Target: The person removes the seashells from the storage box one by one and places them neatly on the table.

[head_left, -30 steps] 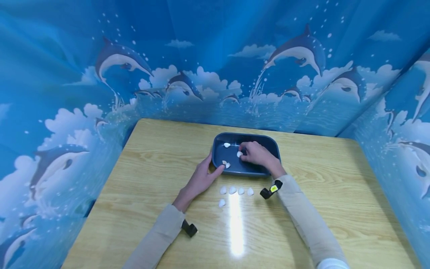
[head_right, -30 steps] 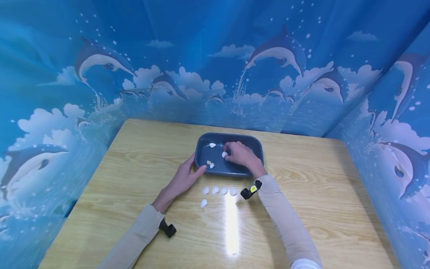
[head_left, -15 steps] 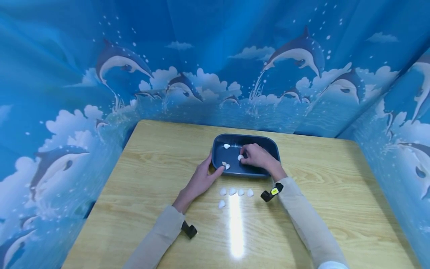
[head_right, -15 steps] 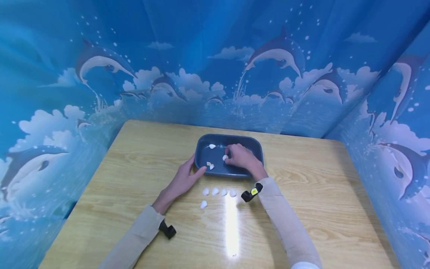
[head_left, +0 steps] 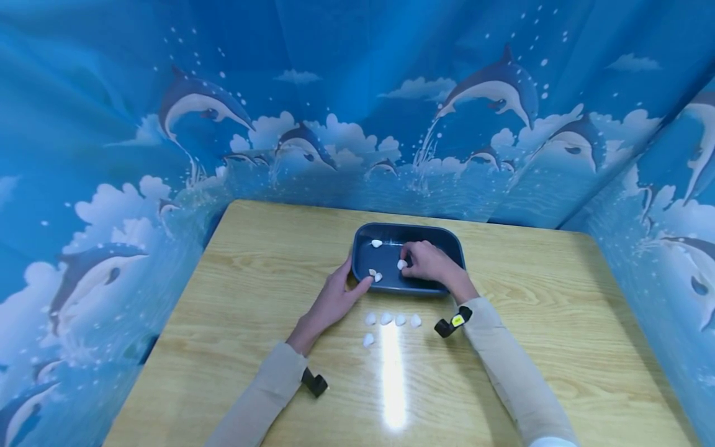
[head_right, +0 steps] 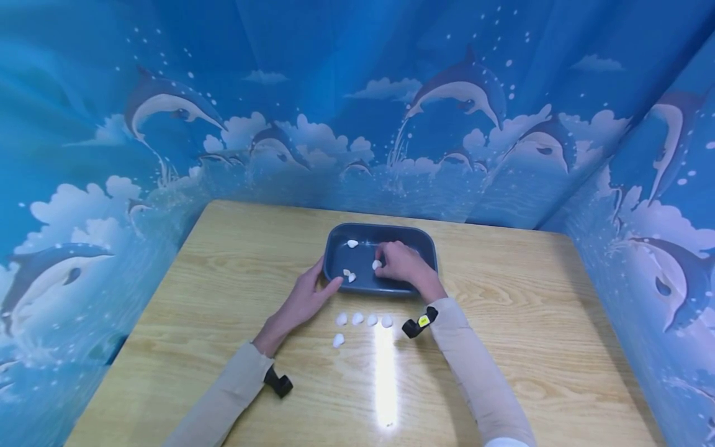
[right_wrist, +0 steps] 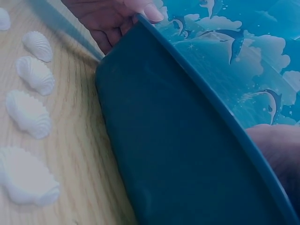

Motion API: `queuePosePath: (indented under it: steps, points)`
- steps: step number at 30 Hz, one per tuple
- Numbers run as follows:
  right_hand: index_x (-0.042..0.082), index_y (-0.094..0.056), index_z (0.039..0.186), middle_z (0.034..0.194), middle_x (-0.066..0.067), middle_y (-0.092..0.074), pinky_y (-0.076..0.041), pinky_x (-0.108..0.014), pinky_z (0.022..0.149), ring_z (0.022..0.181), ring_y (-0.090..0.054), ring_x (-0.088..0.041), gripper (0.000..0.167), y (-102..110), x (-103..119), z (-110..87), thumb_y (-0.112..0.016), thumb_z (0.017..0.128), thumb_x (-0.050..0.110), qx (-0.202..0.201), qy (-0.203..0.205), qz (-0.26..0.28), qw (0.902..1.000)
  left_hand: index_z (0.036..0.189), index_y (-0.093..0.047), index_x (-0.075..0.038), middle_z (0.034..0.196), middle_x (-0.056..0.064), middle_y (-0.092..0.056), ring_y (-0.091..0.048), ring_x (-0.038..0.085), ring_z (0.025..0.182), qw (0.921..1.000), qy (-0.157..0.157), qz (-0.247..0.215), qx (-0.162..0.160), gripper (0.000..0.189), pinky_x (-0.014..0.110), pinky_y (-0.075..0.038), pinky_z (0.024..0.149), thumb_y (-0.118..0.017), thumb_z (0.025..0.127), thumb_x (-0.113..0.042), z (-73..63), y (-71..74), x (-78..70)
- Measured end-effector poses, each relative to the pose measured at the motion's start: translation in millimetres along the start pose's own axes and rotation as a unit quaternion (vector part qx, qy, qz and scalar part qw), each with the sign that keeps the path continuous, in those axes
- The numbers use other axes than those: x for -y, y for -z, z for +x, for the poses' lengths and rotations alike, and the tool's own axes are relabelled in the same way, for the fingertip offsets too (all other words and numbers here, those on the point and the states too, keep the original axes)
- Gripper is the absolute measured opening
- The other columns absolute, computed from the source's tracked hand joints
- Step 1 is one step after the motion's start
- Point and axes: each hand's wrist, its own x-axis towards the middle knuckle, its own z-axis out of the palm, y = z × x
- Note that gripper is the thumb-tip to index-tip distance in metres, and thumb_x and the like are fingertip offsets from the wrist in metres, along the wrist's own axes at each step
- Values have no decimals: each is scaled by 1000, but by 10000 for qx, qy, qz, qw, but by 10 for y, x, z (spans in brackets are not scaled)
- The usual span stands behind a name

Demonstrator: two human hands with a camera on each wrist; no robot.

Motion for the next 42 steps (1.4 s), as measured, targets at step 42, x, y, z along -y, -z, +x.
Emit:
queuePosePath:
  steps: [42]
  points:
    - [11, -71, 105, 64, 2, -49, -32, -29, 52, 55, -44, -15, 23, 111, 270, -530, -77, 89, 26, -690, 226, 244, 9971, 169, -13, -21, 173, 0, -21, -22, 16, 157, 9999, -107, 21, -30, 80, 42, -27, 126, -60, 107, -40, 3, -10, 11]
